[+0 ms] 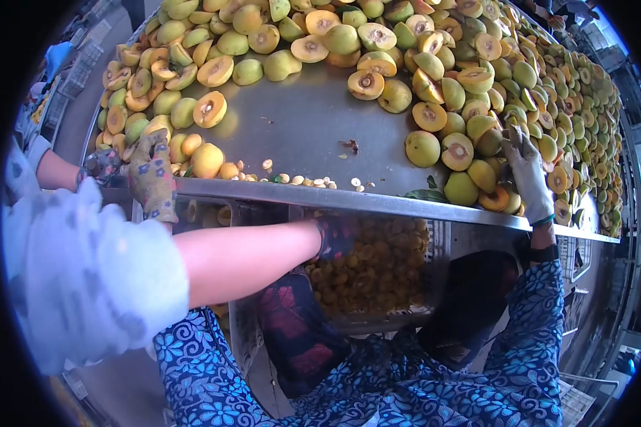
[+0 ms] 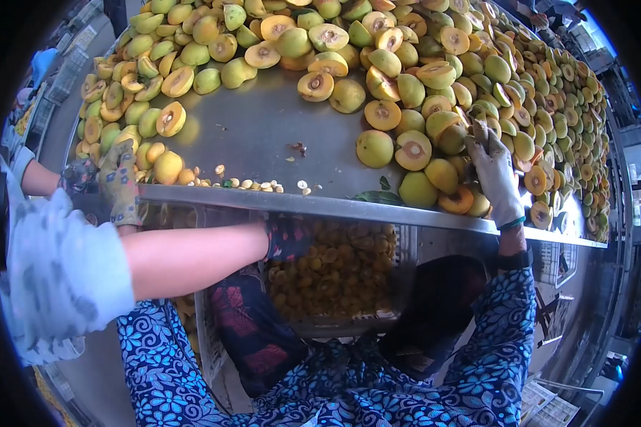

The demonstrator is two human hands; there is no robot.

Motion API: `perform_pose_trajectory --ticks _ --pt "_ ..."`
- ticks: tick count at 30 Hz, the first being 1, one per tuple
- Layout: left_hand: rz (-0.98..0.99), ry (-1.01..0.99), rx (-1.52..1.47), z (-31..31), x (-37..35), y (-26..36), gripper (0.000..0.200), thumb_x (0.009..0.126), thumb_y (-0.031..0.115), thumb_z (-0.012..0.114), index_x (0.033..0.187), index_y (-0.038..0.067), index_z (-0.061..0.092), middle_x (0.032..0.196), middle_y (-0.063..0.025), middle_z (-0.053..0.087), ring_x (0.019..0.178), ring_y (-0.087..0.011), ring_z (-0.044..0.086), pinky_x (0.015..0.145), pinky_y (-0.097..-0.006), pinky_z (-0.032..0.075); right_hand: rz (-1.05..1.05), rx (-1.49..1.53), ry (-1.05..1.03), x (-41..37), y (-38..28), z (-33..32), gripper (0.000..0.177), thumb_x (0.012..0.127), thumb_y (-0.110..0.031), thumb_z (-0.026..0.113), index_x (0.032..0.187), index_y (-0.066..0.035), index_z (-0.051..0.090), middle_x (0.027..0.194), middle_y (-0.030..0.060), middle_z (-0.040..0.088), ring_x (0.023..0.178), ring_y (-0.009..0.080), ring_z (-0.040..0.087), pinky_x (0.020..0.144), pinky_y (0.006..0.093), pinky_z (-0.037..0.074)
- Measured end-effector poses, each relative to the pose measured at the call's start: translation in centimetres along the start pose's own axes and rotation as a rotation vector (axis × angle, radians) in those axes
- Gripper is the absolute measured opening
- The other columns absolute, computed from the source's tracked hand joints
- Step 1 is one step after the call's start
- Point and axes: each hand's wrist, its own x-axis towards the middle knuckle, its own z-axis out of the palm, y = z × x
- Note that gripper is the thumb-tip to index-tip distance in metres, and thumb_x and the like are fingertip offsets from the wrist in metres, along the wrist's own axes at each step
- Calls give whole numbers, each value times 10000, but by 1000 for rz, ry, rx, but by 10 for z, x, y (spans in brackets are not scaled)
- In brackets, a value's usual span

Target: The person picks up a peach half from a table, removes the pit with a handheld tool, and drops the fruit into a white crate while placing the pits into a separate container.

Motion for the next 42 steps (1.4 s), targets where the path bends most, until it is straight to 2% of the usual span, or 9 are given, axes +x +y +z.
perform_pose_trajectory --ticks 5,8,14,19,22,24,27,34,42 --pt "2 -61 -150 17 -17 21 278 966 220 480 1135 57 629 994 -212 677 910 -279 687 750 -342 556 -74 -153 -186 8 -19 23 401 962 -222 591 1320 -44 567 966 40 667 765 113 617 677 276 516" --pt "-96 25 2161 51 -74 45 244 1010 284 474 1024 116 650 910 -123 653 836 -207 656 792 -307 550 -228 -216 -233 -3 -50 54 462 954 -267 595 1327 -1 534 1029 71 661 898 154 631 767 290 517" --pt "330 -403 2152 -41 -130 65 265 996 223 418 947 36 600 913 -107 590 1057 -283 592 1018 -463 459 -140 60 -424 -17 -71 57 352 957 -252 577 1213 -10 577 853 22 624 670 80 601 588 248 525" --pt "-402 -195 2512 -32 -179 62 428 958 99 508 1382 55 473 1360 -183 517 1239 -273 530 1075 -472 430 -126 43 -358 -29 -50 47 323 939 -231 626 1178 -18 586 756 8 605 613 77 587 546 236 484" --pt "-399 -505 2476 -47 -191 63 358 998 210 477 1316 52 524 1320 -127 560 1030 -229 630 967 -331 516 -137 1 -317 -36 -48 37 299 925 -231 645 1112 -4 589 750 10 589 615 75 568 553 223 446" --pt "-323 -98 2344 -34 -187 51 415 1001 148 446 1414 104 445 1454 -139 424 1106 -254 630 992 -490 521 -130 5 -339 -39 -44 33 283 924 -220 637 1106 -8 592 742 -3 561 609 67 538 567 221 440" --pt "-251 -133 2471 -45 -181 60 328 986 85 446 1272 56 602 1474 -180 403 1360 -320 419 964 -494 536 -79 -95 -349 -57 -57 33 229 915 -132 601 1109 -12 591 799 -19 542 627 64 515 585 234 437" --pt "-60 -176 2475 -40 -170 57 238 993 109 525 1190 59 647 1392 -220 440 1339 -362 406 886 -332 560 -105 -97 -480 -67 -60 35 266 885 -81 619 1131 14 582 901 26 632 824 87 558 749 266 477" --pt "-298 168 1977 -18 -159 46 435 988 105 418 1422 135 444 1424 -215 451 1272 -362 505 970 -445 544 -221 -237 -493 -60 -48 38 293 850 -59 624 1130 18 582 855 95 676 794 139 629 771 303 501"
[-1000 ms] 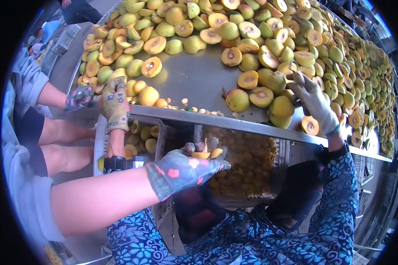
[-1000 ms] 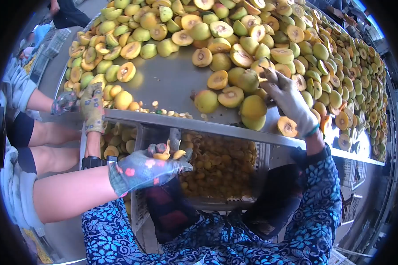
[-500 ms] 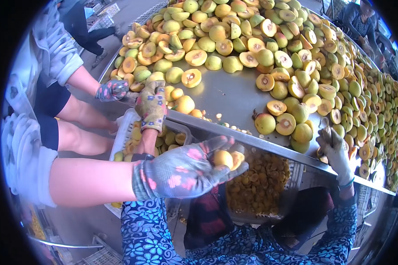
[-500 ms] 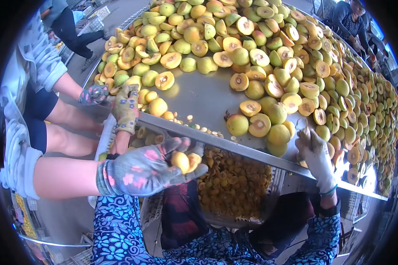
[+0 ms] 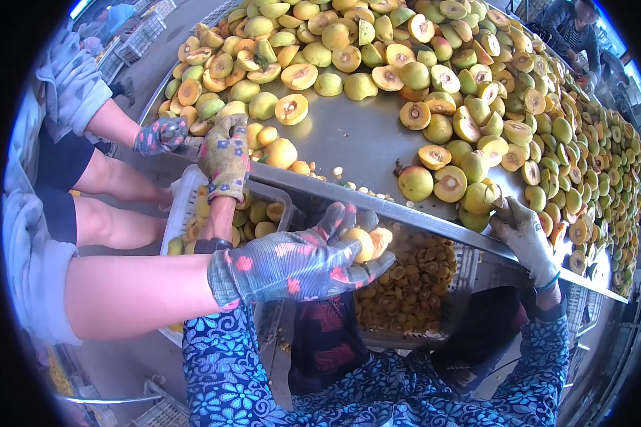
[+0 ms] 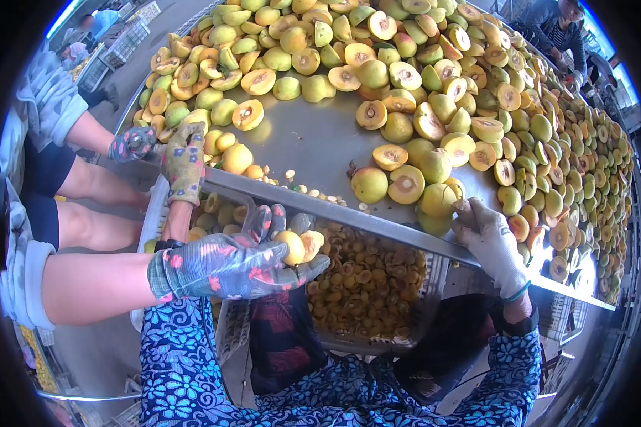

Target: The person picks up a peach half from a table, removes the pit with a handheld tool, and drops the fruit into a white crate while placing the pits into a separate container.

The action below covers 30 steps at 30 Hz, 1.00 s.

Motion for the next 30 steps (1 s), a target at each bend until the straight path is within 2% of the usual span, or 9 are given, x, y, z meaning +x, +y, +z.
perform_pose_trajectory --ticks 7,11,15,17,19,21,23,26,30 --pt "255 -50 351 -10 13 20 439 1033 228 405 1471 224 374 1389 -169 503 1301 -462 424 1012 -479 507 -15 -39 -18 1 0 -2 290 842 -46 624 1120 21 579 876 112 687 810 150 650 766 300 506" --pt "120 1 291 -11 11 23 418 1030 240 436 1445 207 407 1361 -171 520 1305 -459 421 1025 -474 494 16 36 -6 -1 1 1 278 865 -47 620 1134 5 575 861 68 675 768 120 624 733 286 502" --pt "-567 267 127 3 -5 30 391 1016 233 479 1401 167 464 1331 -183 532 1306 -436 432 1034 -461 484 136 221 138 -1 -13 3 236 900 -30 602 1134 -26 571 806 -1 624 684 49 555 594 217 451" --pt "-741 348 -167 4 -30 32 363 1001 236 507 1354 150 506 1273 -173 555 1244 -399 459 1000 -443 485 10 250 345 -3 -18 5 219 910 -26 594 1127 -44 571 781 -6 602 635 27 513 533 179 394" --pt "-935 176 -884 3 -65 34 324 977 245 540 1280 134 559 1172 -146 594 1119 -336 507 927 -412 491 -39 338 329 -18 -48 4 226 910 -62 602 1135 -54 581 759 9 600 626 37 516 530 184 401" --pt "-1684 -233 -1426 18 -77 45 291 952 254 573 1207 118 613 1071 -119 633 995 -273 555 854 -382 498 56 239 178 -21 -65 10 263 886 -95 638 1132 -20 588 758 12 606 639 39 520 551 195 411" --pt "-2119 -514 -1396 71 -73 72 268 928 264 606 1133 102 667 971 -92 673 871 -210 603 781 -352 505 49 63 102 -14 -59 15 293 875 -101 653 1137 8 583 797 21 637 687 61 547 609 226 444" --pt "-2173 -665 -1263 109 -75 96 256 904 273 639 1060 86 721 870 -65 712 747 -147 651 707 -321 512 -101 -168 -23 -4 -49 19 343 848 -135 670 1155 -1 597 857 115 680 767 179 639 713 314 504" --pt "-2254 -750 -1312 112 -72 97 332 906 381 618 1127 149 707 1111 -92 706 1014 -276 665 877 -386 492 -250 -351 -195 38 -63 32 364 832 -165 680 1166 -36 612 839 123 675 757 192 659 714 335 518"
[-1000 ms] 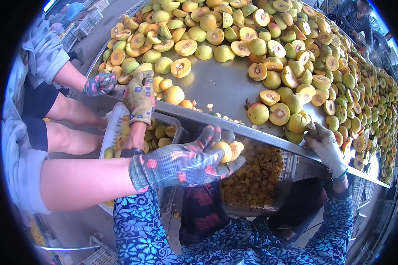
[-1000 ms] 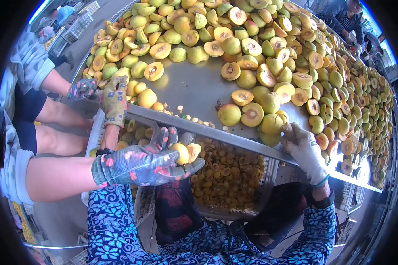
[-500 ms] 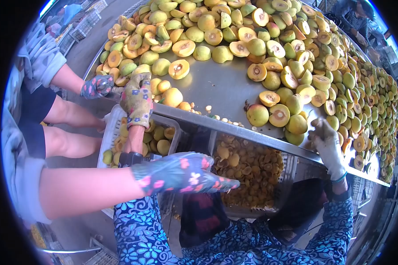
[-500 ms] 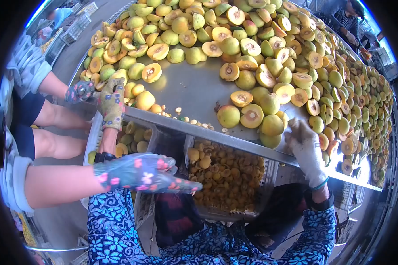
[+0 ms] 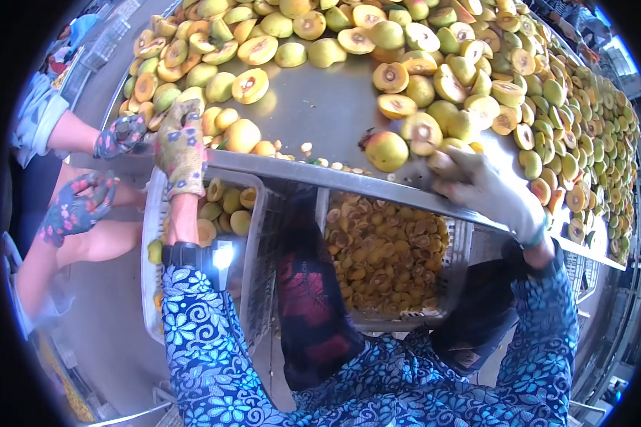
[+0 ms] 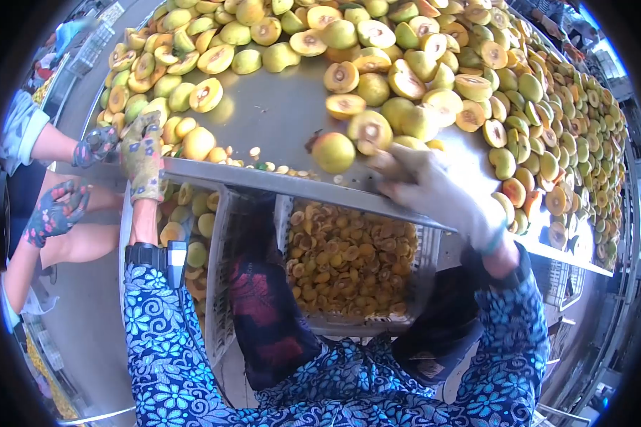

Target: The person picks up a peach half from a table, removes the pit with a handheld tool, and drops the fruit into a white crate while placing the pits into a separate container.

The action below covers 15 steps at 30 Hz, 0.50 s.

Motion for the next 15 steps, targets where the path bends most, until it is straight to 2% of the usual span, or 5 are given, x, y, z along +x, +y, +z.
perform_pose_trajectory --ticks 5,6,10,12,15 --pt "105 -36 88 -3 4 -9 285 904 353 627 1076 145 717 1016 -76 725 930 -242 680 843 -367 501 -44 659 107 40 -19 5 231 931 -108 601 1141 -16 628 871 11 682 749 102 633 672 266 517" --pt "102 -40 85 -1 -1 -10 285 904 353 627 1076 145 717 1016 -76 725 930 -242 680 843 -367 501 -41 392 156 28 -20 -5 317 923 -141 630 1202 5 590 876 32 669 756 84 607 677 268 514" --pt "3 -45 -53 -11 -12 25 248 902 250 601 1078 126 723 957 -76 731 856 -186 690 798 -346 516 199 546 -15 -40 -68 -19 295 845 -172 712 1091 -38 619 868 15 679 803 111 637 701 298 515" --pt "69 31 40 -5 -8 13 254 920 278 595 1086 127 714 935 -74 727 825 -183 683 764 -347 518 -57 166 76 -52 -71 2 283 815 -157 729 1045 -35 619 833 50 663 767 140 635 709 305 514" --pt "96 42 -8 -8 -13 9 292 939 332 595 1104 115 699 916 -68 724 796 -187 676 739 -349 514 -9 402 105 -47 -59 10 239 839 -168 701 1005 -47 580 824 158 642 732 340 650 664 404 499"
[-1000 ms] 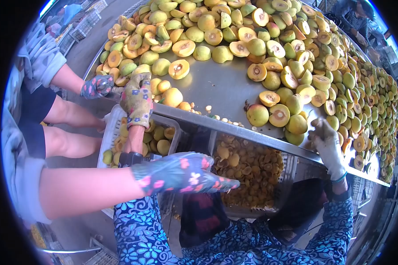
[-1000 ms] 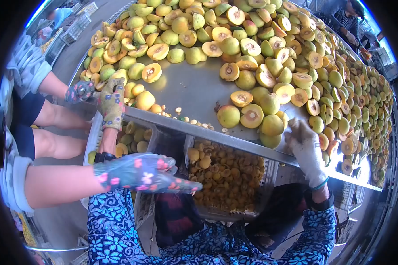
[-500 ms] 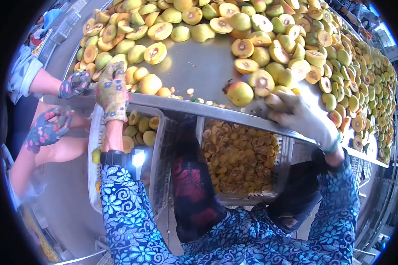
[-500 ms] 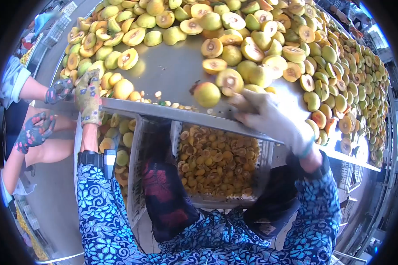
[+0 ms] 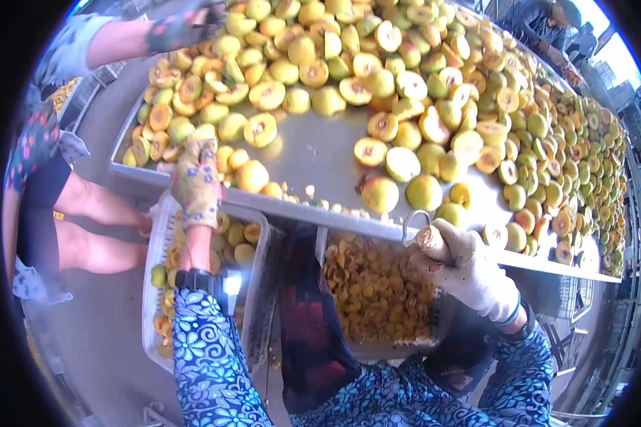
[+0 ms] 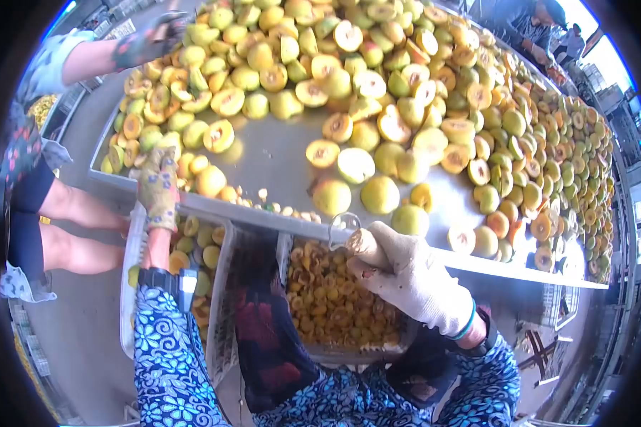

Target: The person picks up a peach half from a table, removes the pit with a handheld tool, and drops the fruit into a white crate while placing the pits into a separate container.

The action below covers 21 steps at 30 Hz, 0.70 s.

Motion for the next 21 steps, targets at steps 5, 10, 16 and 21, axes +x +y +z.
perform_pose_trajectory --ticks 5,10,16,21 --pt "-45 -20 100 3 5 -2 324 924 358 593 1101 104 689 843 -81 710 741 -209 664 713 -369 499 -239 -384 142 63 -6 -17 208 815 -165 689 923 -46 557 821 165 628 790 373 650 688 440 504" --pt "-64 -40 76 4 4 -3 322 925 364 593 993 69 704 803 -96 699 744 -248 662 721 -397 492 -281 -542 59 142 17 -4 318 855 -270 665 1094 -66 621 966 185 652 875 380 640 765 451 512" --pt "17 26 -33 2 -2 2 232 899 293 613 968 91 706 948 -172 685 904 -356 646 807 -461 503 -375 -677 2 160 26 15 439 842 -296 660 1215 -92 555 1066 209 615 950 394 626 814 466 510" --pt "101 10 108 -12 -3 14 275 921 353 563 817 136 696 840 -125 684 831 -341 645 757 -481 488 -219 -429 -22 154 3 11 422 782 -191 685 1170 -62 581 1058 212 629 1039 387 617 861 443 506"
